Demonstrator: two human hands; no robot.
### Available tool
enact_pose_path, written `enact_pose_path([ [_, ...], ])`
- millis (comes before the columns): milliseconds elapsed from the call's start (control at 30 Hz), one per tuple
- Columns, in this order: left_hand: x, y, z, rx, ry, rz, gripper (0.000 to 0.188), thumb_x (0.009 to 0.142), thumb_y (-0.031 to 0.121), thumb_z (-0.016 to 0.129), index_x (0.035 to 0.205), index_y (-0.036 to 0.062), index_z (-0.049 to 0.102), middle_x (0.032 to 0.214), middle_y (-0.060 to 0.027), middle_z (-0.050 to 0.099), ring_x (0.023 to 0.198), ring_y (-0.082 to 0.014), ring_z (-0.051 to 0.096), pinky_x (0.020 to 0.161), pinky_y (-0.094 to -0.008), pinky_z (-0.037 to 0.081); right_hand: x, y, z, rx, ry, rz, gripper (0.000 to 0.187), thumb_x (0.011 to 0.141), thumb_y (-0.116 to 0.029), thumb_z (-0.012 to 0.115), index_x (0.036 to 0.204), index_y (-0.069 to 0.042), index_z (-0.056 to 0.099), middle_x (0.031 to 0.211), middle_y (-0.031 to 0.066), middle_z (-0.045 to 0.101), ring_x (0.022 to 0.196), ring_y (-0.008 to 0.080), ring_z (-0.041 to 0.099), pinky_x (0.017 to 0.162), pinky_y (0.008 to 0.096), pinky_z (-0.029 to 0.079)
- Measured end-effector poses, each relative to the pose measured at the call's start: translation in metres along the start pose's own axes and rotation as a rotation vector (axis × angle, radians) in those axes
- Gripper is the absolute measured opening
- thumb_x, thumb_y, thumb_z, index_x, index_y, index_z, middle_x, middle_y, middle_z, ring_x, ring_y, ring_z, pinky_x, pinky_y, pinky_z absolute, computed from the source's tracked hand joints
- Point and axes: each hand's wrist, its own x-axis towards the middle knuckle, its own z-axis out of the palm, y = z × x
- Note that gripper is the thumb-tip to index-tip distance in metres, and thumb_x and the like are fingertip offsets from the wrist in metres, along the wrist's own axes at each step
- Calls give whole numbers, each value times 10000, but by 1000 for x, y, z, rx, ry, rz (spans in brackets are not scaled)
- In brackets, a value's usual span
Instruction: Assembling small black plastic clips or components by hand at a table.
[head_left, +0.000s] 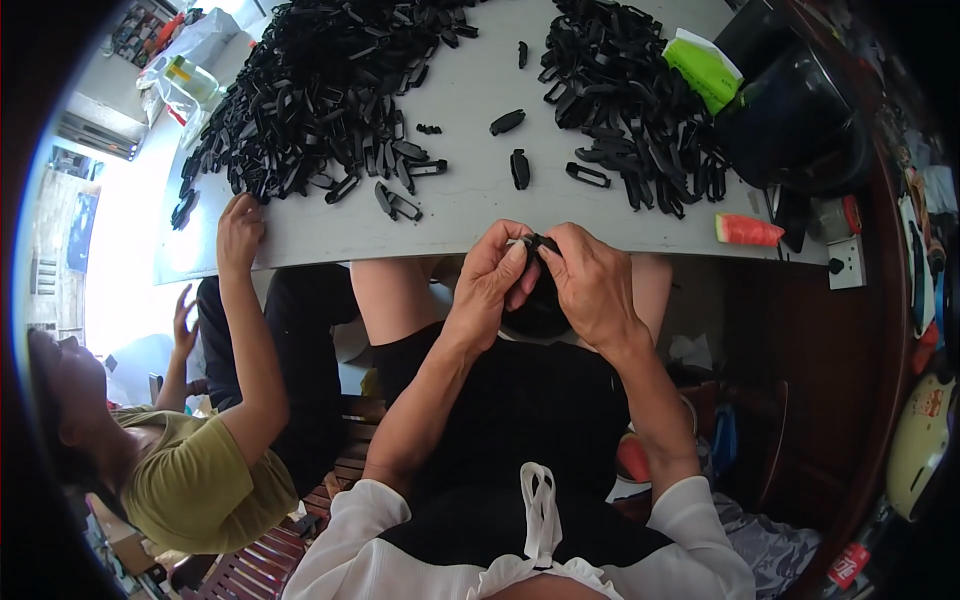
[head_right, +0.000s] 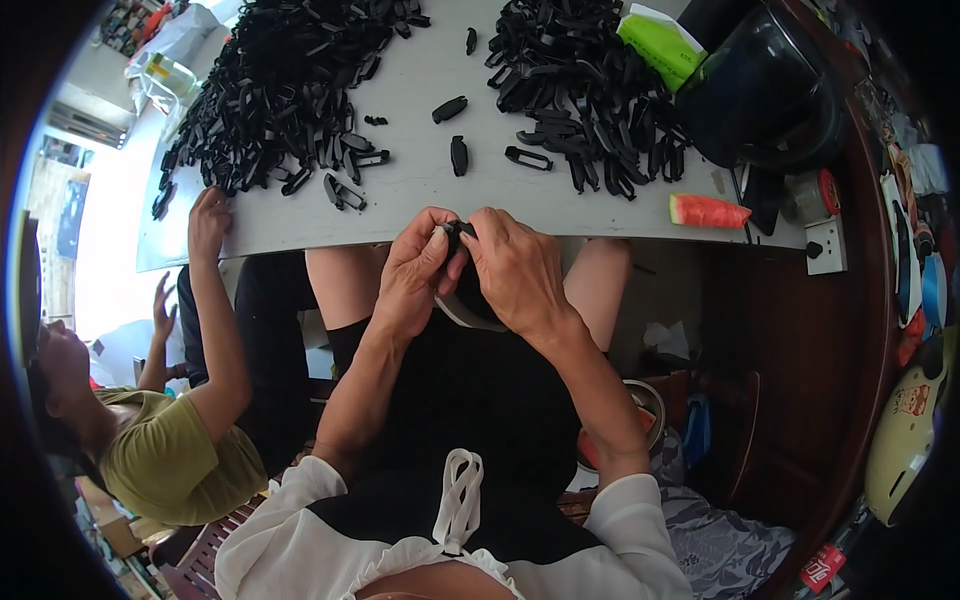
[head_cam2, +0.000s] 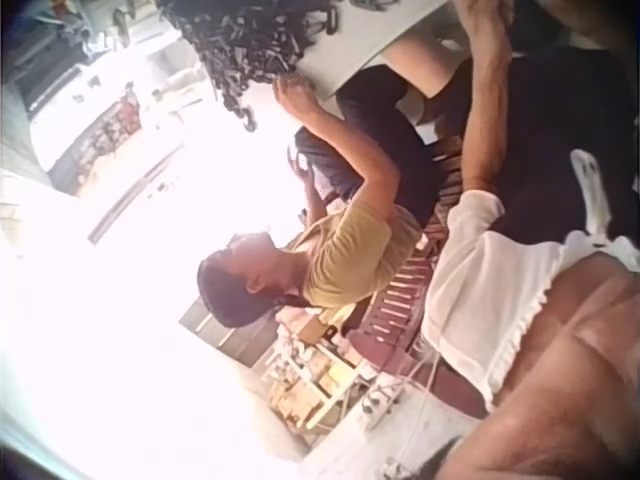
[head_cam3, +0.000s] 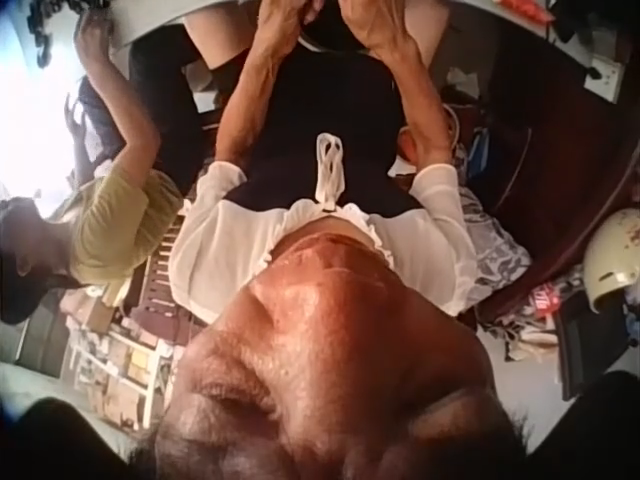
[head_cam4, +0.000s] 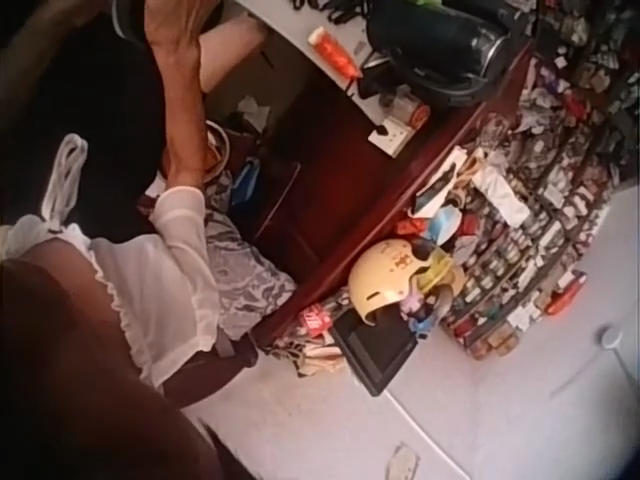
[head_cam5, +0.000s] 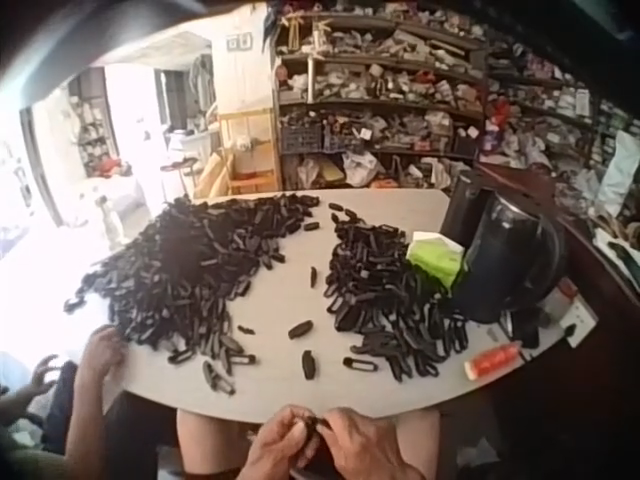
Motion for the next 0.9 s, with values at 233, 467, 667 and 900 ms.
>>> enact_pose_path([
  [233, -7, 5, 10, 111, 142, -8, 264, 1005, 304, 413, 994, 65, 524, 625, 45, 413, 529, -23, 323, 440, -174, 227, -6, -6, 2, -268, -105, -45, 174, 879, -135, 570, 795, -24, 465, 686, 134, 568, 609, 295, 608, 517, 384, 475],
  [467, -17, 8, 9, 208, 211, -23, 217, 992, 206, 452, 869, 39, 513, 636, 47, 392, 541, -28, 339, 468, -187, 294, -9, -14, 5, -489, -181, -212, 108, 745, -22, 562, 743, -36, 455, 575, 90, 517, 482, 187, 585, 409, 294, 460],
  [667, -12, -4, 0, 191, 153, 64, 173, 973, 145, 470, 881, 18, 542, 707, 9, 455, 618, -61, 398, 535, -207, 343, -24, -7, -4, 304, -302, 122, 359, 890, -294, 583, 1070, 1, 488, 895, 131, 577, 794, 248, 608, 591, 291, 508],
  [900, -13, -12, 16, -2, 28, 153, 305, 943, 333, 525, 1015, 56, 628, 1307, -65, 418, 1109, -148, 423, 890, -268, 363, -38, 12, 15, 1146, -203, 373, 451, 931, -396, 539, 1159, -7, 516, 989, 79, 532, 850, 111, 540, 572, 212, 476],
])
